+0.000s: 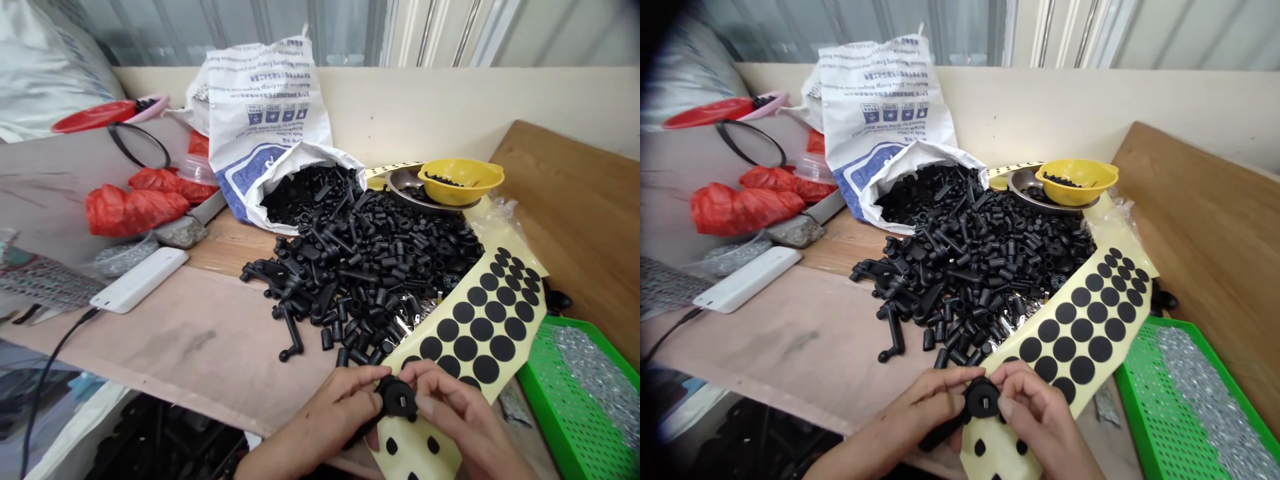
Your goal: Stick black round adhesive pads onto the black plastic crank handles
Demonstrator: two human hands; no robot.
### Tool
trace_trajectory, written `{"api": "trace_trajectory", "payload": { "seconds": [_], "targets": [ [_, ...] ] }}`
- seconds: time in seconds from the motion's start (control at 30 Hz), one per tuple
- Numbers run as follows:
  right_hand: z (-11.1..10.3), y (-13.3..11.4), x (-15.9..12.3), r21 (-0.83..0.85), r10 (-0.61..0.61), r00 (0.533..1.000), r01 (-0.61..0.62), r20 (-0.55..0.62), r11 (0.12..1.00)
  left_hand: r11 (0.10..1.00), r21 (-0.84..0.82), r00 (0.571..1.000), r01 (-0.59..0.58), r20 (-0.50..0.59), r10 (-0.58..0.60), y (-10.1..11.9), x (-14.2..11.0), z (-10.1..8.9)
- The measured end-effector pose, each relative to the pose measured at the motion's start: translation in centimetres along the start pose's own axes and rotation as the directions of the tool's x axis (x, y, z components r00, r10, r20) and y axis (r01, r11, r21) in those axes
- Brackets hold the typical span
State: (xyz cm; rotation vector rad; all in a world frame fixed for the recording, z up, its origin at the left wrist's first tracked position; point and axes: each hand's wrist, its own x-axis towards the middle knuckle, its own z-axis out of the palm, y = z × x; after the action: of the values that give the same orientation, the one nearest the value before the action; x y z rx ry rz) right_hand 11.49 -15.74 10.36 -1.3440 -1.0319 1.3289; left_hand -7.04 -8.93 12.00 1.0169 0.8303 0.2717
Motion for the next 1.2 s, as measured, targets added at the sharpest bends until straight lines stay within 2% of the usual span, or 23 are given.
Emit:
{"api": "trace_trajectory", "payload": {
  "seconds": [0.2, 0.3, 0.43, 0.53, 0.87, 1.2],
  "targets": [
    [0.3, -0.2, 0.0, -0.052, 0.015, 1.0, -0.016, -0.027, 0.999, 0.999, -0.029, 1.0, -0.014, 0.008, 0.014, 1.1, -0.6, 0.3],
    [0.3, -0.1, 0.0, -0.009, 0.042, 0.999, -0.042, -0.011, 0.999, 0.999, -0.028, 1.0, -0.026, -0.01, 0.026, 0.7, -0.5, 0.3],
    [0.4, 0.0, 0.0, 0.04, 0.039, 0.999, -0.038, -0.025, 0.998, 0.998, 0.0, 0.998, -0.056, 0.043, 0.055, -0.4, 0.2, 0.2],
    [0.5, 0.0, -0.1, 0.052, 0.056, 0.998, -0.054, -0.036, 0.997, 0.998, -0.024, 0.998, -0.058, 0.02, 0.058, -1.0, 0.7, 0.2],
    [0.6, -0.2, -0.2, 0.124, 0.112, 0.994, -0.111, -0.009, 0.986, 0.995, -0.068, 0.992, -0.068, 0.1, 0.074, -0.9, 0.1, -0.1],
    [-0.4, 0.4, -0.2, 0.142, 0.145, 0.986, -0.156, 0.082, 0.978, 0.993, -0.115, 0.999, -0.035, 0.034, 0.039, -1.4, 0.8, 0.2]
  ]
}}
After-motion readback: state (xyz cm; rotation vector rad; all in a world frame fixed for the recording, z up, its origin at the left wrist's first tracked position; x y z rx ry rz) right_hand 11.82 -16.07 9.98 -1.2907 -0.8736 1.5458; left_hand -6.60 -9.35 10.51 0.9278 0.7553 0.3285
